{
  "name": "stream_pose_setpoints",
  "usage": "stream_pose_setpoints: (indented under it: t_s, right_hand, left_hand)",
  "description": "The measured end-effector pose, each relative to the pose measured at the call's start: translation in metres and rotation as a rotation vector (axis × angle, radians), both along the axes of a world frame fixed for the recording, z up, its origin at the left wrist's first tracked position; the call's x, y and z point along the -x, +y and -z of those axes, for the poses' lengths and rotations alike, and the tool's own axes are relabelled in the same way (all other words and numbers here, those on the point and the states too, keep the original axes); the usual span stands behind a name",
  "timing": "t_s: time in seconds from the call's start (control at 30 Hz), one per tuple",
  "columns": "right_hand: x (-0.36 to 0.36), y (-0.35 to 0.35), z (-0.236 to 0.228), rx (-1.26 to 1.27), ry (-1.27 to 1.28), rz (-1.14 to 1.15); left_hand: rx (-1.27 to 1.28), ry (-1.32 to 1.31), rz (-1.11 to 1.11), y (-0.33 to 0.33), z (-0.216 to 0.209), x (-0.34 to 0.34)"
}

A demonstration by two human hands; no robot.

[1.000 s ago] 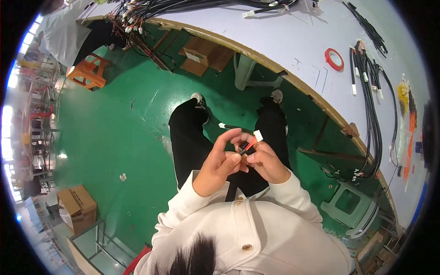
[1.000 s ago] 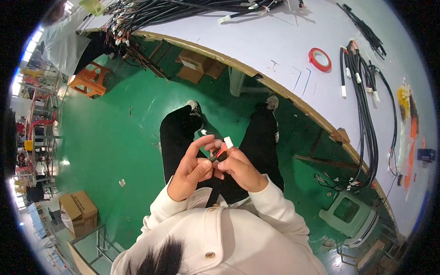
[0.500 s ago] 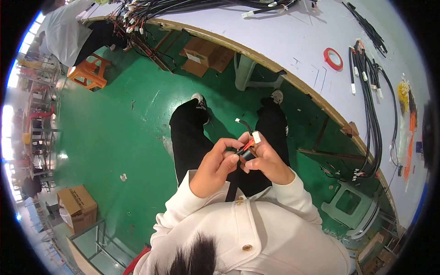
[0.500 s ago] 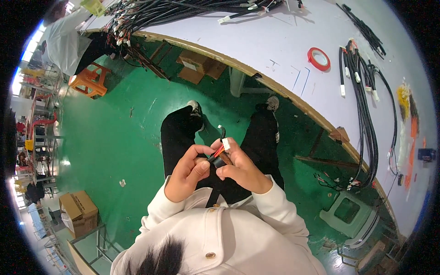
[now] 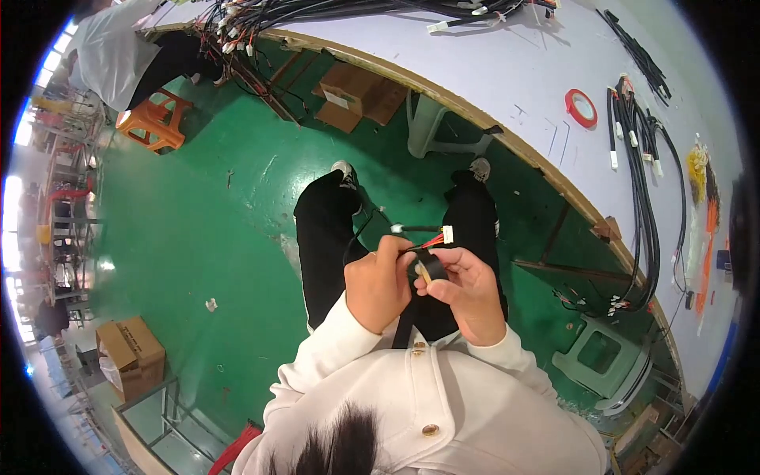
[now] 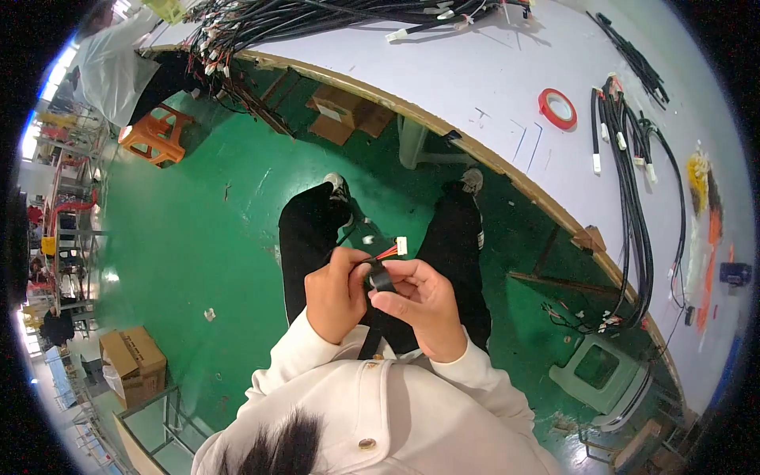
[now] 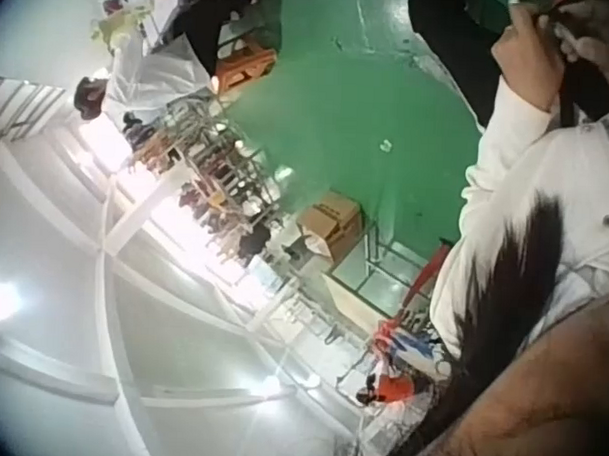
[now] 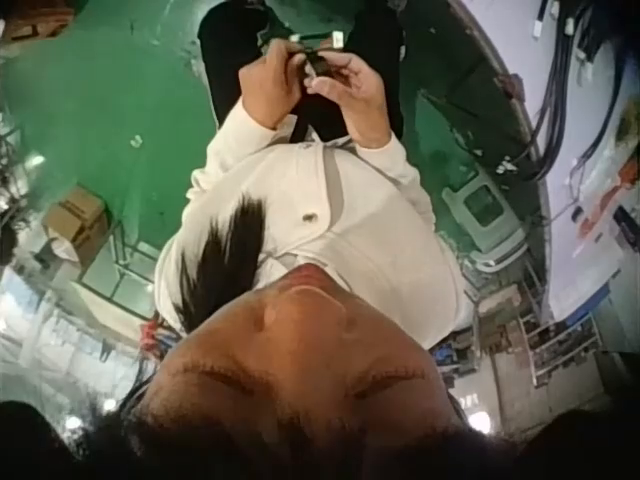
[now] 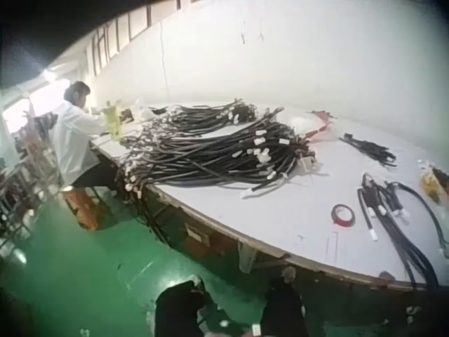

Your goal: Applying electrical tape to secure connectors and bundle wires in a harness assembly.

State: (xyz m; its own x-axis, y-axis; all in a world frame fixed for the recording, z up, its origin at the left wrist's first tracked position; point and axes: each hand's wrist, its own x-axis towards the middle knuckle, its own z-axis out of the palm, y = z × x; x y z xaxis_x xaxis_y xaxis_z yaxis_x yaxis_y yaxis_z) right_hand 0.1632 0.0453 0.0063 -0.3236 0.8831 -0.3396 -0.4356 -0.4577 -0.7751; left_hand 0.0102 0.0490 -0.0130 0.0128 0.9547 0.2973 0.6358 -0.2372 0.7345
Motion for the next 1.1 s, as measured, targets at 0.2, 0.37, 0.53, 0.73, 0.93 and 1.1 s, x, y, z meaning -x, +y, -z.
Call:
stream_pose_setpoints:
  t_s: [0.2,0.37,0.53,0.73,0.93,1.1]
  right_hand:
    - [-0.013,0.008,0.003,-0.121,0.319,-0.111]
    - [-0.013,0.004,0.027,-0.062,-0.004,-0.307]
    - [-0.007,0.032,0.020,-0.222,0.062,-0.251]
    - [-0.013,0.035,0.011,-0.192,-0.161,-0.345]
    - [-0.010,0.009,0.005,-0.015,-0.017,-0.166]
    - [-0.010,0.011,-0.011,0.152,0.078,-0.127]
  left_hand:
    - [0.208,-0.206,0.077,-0.004,-0.005,0.007]
    - [0.549,-0.686,0.169,-0.003,-0.018,0.015]
    - [0.697,-0.826,0.265,-0.008,-0.019,0.022]
    - [0.445,-0.514,0.134,-0.010,-0.018,0.018]
    - [0.057,-0.075,-0.030,-0.005,-0.016,0.006]
    - [-0.116,0.065,0.047,-0.002,-0.018,0.003]
